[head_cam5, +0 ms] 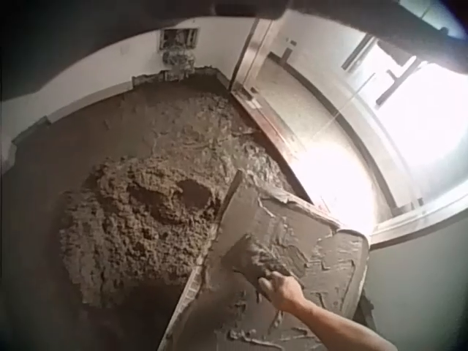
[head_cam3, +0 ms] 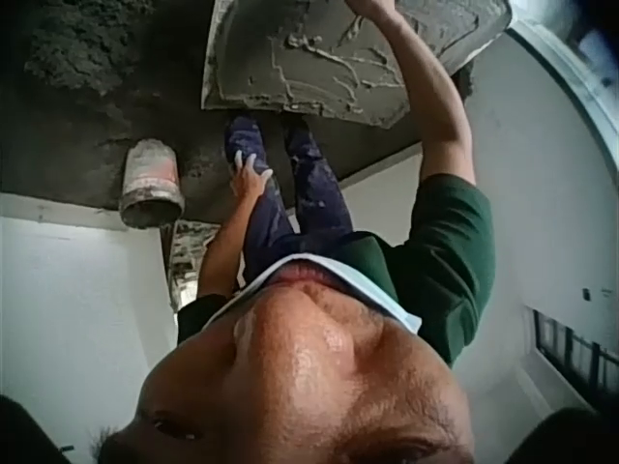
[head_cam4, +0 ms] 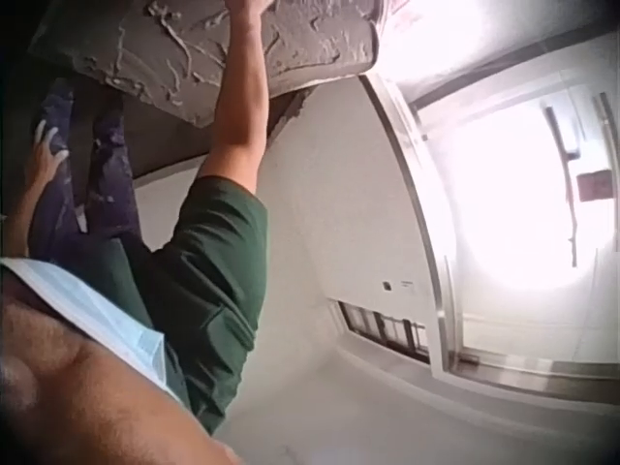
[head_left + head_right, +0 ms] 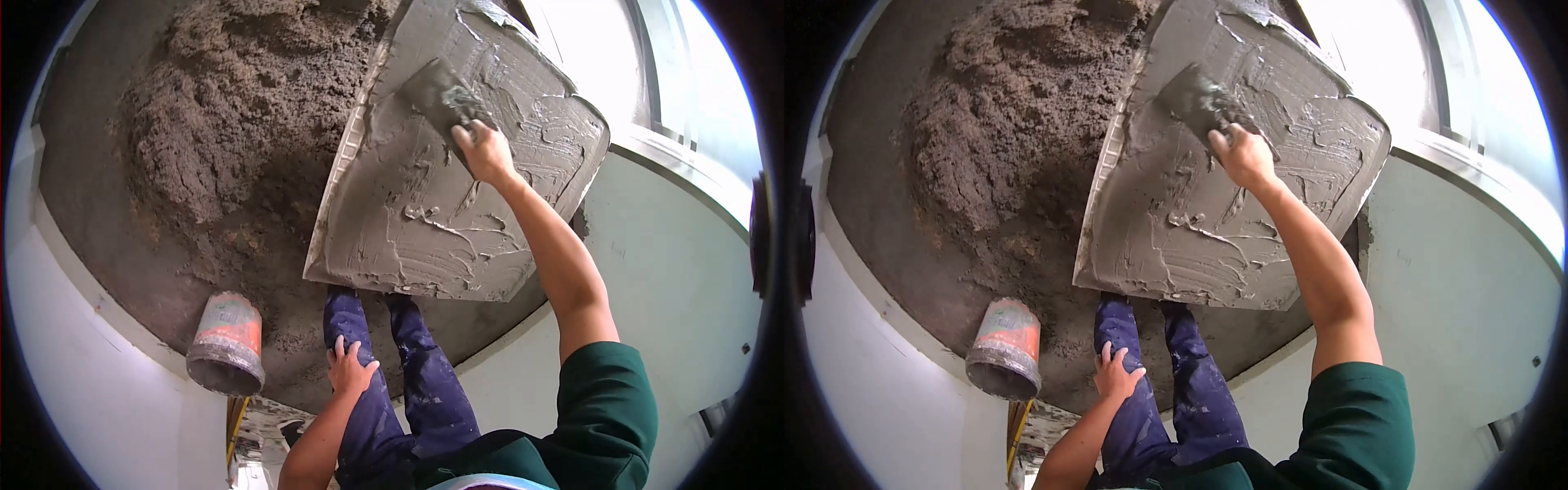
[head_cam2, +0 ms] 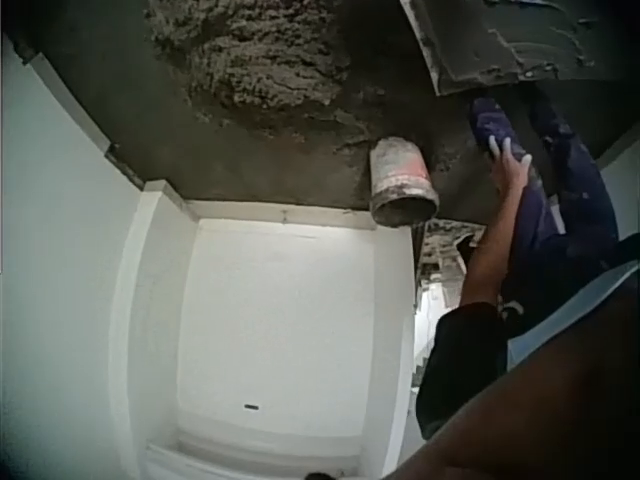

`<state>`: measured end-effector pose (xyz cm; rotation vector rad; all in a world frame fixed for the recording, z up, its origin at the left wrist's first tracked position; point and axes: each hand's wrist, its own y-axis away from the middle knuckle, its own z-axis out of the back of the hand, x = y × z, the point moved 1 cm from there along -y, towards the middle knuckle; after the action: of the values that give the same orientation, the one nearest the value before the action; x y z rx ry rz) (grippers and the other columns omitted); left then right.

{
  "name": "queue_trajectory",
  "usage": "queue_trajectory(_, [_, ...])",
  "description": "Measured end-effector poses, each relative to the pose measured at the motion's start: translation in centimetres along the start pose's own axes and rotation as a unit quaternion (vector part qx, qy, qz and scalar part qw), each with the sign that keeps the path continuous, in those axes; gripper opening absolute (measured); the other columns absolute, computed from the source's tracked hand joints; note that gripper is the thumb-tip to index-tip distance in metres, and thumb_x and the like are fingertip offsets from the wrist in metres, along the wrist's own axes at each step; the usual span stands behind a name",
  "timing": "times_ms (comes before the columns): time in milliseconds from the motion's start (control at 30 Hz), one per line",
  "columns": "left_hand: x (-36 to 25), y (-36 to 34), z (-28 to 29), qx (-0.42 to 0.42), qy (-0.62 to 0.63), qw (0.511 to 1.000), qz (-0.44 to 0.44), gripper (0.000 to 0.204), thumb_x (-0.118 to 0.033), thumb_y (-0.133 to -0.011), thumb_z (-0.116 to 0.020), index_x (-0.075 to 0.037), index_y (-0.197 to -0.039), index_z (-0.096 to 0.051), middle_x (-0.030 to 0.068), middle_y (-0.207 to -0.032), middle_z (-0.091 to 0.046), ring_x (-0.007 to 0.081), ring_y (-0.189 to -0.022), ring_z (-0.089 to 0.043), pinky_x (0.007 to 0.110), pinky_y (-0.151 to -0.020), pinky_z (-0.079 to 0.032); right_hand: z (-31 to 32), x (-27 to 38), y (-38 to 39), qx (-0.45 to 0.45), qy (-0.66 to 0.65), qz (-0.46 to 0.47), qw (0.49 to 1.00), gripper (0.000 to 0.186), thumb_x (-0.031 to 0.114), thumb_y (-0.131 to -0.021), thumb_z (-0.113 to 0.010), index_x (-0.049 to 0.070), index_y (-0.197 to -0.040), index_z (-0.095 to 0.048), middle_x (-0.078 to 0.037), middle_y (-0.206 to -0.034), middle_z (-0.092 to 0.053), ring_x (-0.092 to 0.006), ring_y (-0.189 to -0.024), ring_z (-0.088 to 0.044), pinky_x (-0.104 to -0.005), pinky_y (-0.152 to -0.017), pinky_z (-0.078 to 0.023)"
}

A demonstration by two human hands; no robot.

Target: Applying and spreading mortar on the back of a floor tile using a trowel.

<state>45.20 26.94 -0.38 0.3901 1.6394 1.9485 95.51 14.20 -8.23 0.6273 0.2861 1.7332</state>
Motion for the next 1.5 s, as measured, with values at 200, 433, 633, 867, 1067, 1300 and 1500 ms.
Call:
queue_trajectory(200, [1.2,0.6,0.0,0.015,0.012,1.000,0.016,0.071,-0.043,-0.077,-0.082,-0.022,-0.139,-0.055,0.0045,-0.162,-0.025,0.0440,-0.143,-0.033,0.060,-0.103,-0.045,-4.0,9.2,-0.8,0.118,0.028,-0.034,0.992,0.057,0.054,-0.098,-0.051,0.000,-0.104,-0.068,-0.026,-0.097,-0.071,-0.0421,-0.097,-0.069,-0.0500,-0.088,-0.054])
queue_trajectory(433, [0.6,0.0,-0.4,-0.025,0.046,0.999,-0.008,0.069,-0.041,-0.075,-0.084,-0.022,-0.136,-0.058,0.0053,-0.159,-0.032,0.0419,-0.141,-0.036,0.057,-0.103,-0.047,-16.5,24.1,5.1,0.267,-0.100,0.051,0.957,0.055,0.052,-0.099,-0.051,0.000,-0.108,-0.067,-0.024,-0.102,-0.072,-0.0390,-0.099,-0.070,-0.0496,-0.089,-0.054])
queue_trajectory(633, [2.3,0.6,-2.6,-0.060,0.073,0.996,-0.001,0.068,-0.040,-0.073,-0.084,-0.020,-0.133,-0.060,0.0067,-0.157,-0.036,0.0409,-0.138,-0.039,0.053,-0.104,-0.047,-13.8,17.2,9.7,0.163,-0.012,-0.007,0.987,0.063,0.060,-0.096,-0.052,0.001,-0.115,-0.066,-0.028,-0.104,-0.070,-0.0423,-0.101,-0.068,-0.0519,-0.087,-0.053])
queue_trajectory(867, [2.0,0.5,-4.2,-0.031,0.020,0.999,0.029,0.067,-0.040,-0.076,-0.083,-0.020,-0.134,-0.059,0.0080,-0.158,-0.032,0.0422,-0.139,-0.038,0.053,-0.103,-0.048,-21.7,17.0,15.7,0.221,-0.070,0.005,0.973,0.055,0.051,-0.100,-0.049,0.004,-0.127,-0.060,-0.026,-0.107,-0.071,-0.0415,-0.102,-0.069,-0.0517,-0.091,-0.053])
queue_trajectory(1067, [2.3,0.4,-6.6,-0.064,0.037,0.997,-0.026,0.067,-0.040,-0.076,-0.083,-0.020,-0.135,-0.057,0.0084,-0.158,-0.032,0.0446,-0.139,-0.037,0.057,-0.100,-0.049,-25.4,22.3,19.4,0.285,-0.115,0.110,0.945,0.053,0.052,-0.098,-0.051,0.003,-0.112,-0.065,-0.025,-0.100,-0.071,-0.0425,-0.098,-0.069,-0.0507,-0.086,-0.054])
queue_trajectory(1300, [2.2,0.6,-6.9,-0.087,0.029,0.996,-0.021,0.069,-0.041,-0.075,-0.083,-0.021,-0.136,-0.058,0.0087,-0.159,-0.031,0.0449,-0.138,-0.038,0.057,-0.103,-0.047,-19.1,4.8,20.0,0.182,0.023,0.191,0.964,0.051,0.052,-0.095,-0.056,0.009,-0.123,-0.062,-0.023,-0.077,-0.070,-0.0400,-0.075,-0.071,-0.0507,-0.069,-0.057])
queue_trajectory(1500, [0.6,0.9,-4.7,-0.035,-0.023,0.999,-0.009,0.071,-0.041,-0.076,-0.083,-0.020,-0.138,-0.057,0.0097,-0.160,-0.031,0.0446,-0.141,-0.036,0.058,-0.104,-0.046,-7.4,-6.9,7.4,-0.040,0.009,0.027,0.999,0.046,0.050,-0.095,-0.056,0.007,-0.107,-0.067,-0.024,-0.083,-0.071,-0.0427,-0.080,-0.071,-0.0532,-0.074,-0.057])
